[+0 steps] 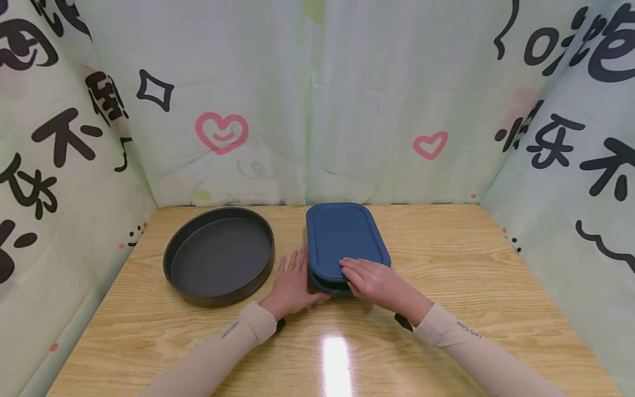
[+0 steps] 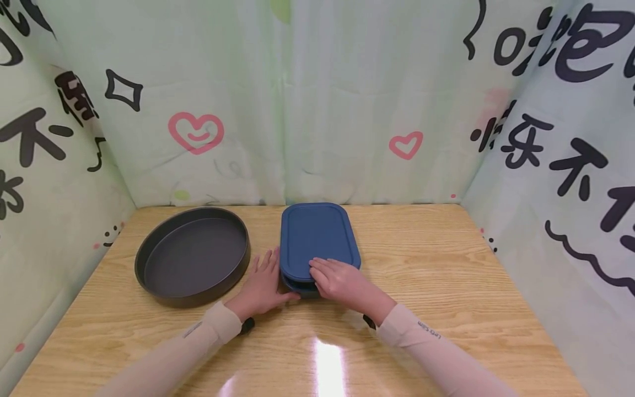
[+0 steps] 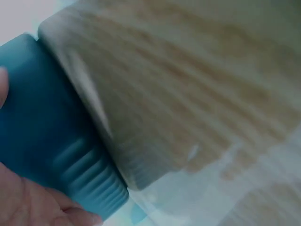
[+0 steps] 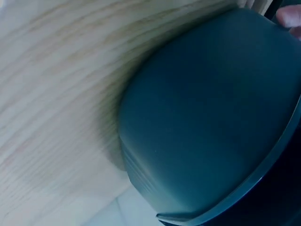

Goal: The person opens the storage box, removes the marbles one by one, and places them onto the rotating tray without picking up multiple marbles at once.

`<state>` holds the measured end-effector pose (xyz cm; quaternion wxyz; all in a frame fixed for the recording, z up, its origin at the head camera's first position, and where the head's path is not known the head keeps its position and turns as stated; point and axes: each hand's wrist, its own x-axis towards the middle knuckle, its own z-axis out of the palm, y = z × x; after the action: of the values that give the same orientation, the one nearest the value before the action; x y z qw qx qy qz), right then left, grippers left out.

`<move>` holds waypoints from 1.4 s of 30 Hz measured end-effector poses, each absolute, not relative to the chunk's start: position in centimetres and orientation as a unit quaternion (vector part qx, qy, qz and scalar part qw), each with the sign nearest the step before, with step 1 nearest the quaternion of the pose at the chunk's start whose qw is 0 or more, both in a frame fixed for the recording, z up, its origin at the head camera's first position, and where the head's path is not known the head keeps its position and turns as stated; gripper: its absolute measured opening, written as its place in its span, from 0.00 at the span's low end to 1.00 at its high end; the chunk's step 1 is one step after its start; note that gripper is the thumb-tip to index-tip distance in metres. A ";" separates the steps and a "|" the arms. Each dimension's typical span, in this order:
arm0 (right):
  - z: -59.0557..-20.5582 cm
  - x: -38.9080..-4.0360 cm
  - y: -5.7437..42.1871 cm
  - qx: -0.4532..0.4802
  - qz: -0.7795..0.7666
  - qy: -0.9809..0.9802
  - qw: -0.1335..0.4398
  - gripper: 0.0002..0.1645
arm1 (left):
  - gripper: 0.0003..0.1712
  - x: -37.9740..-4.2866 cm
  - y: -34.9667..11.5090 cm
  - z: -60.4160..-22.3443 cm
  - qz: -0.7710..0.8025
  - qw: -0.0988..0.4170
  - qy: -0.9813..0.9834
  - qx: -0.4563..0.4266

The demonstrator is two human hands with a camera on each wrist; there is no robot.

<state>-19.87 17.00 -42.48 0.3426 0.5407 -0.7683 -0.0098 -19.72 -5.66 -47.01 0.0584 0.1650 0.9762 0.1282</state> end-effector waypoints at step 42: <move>-33.8 -25.1 24.9 0.165 0.312 -0.798 0.489 0.14 | 0.40 -19.7 -5.1 -45.7 0.129 0.003 0.976 0.178</move>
<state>-25.12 24.90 -33.80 0.4886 0.1650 -0.7980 0.3117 -19.69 -5.07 -45.68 0.0028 0.1780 0.9756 0.1287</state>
